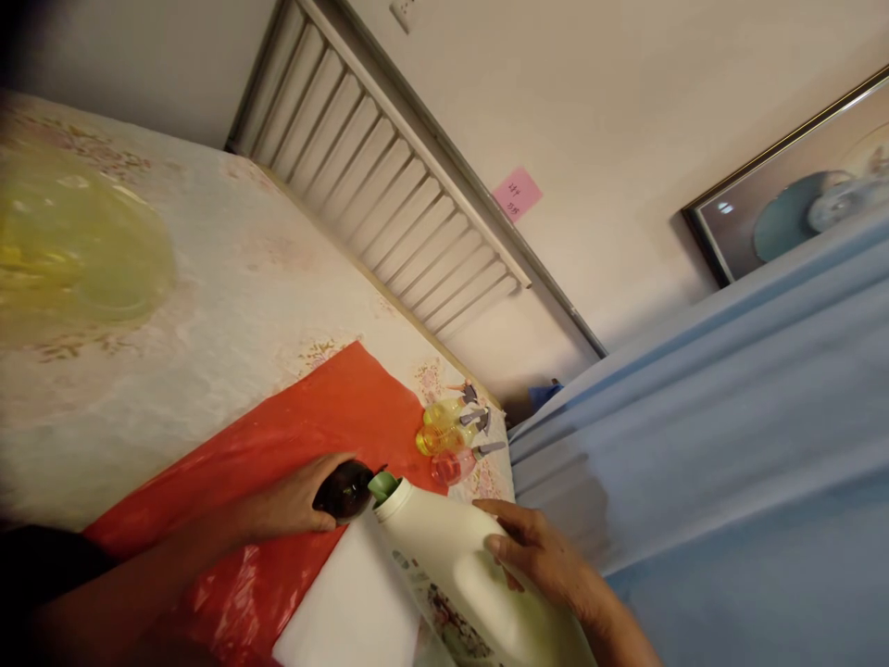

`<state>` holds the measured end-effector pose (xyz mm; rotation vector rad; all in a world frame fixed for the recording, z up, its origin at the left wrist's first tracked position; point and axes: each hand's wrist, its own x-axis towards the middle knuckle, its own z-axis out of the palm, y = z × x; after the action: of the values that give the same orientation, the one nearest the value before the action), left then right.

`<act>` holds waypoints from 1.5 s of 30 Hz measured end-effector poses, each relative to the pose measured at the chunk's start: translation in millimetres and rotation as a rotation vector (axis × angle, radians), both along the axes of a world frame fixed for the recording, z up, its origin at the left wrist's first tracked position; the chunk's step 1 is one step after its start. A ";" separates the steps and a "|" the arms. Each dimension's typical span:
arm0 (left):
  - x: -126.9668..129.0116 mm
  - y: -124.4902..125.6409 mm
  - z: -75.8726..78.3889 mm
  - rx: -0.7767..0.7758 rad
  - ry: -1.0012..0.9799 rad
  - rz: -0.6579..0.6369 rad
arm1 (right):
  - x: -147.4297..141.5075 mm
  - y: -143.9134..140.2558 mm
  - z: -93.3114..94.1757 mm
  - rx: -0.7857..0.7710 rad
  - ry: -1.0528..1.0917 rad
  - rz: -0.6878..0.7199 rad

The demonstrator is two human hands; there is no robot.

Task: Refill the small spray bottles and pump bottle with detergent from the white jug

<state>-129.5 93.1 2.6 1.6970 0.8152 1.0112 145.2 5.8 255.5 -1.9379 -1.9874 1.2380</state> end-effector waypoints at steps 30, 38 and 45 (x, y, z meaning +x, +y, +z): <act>3.8 5.0 -10.2 0.023 -0.028 -0.052 | -15.2 9.2 18.8 -0.027 -0.120 0.067; 2.4 4.1 -4.1 0.005 -0.025 -0.070 | -18.6 10.0 21.3 -0.048 -0.147 0.022; 1.0 2.0 1.7 0.011 -0.049 -0.059 | -17.1 12.1 22.3 -0.047 -0.187 0.022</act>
<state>-128.5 95.2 4.2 1.6889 0.7248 1.0146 128.1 17.9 277.8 -2.1322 -2.0882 1.1565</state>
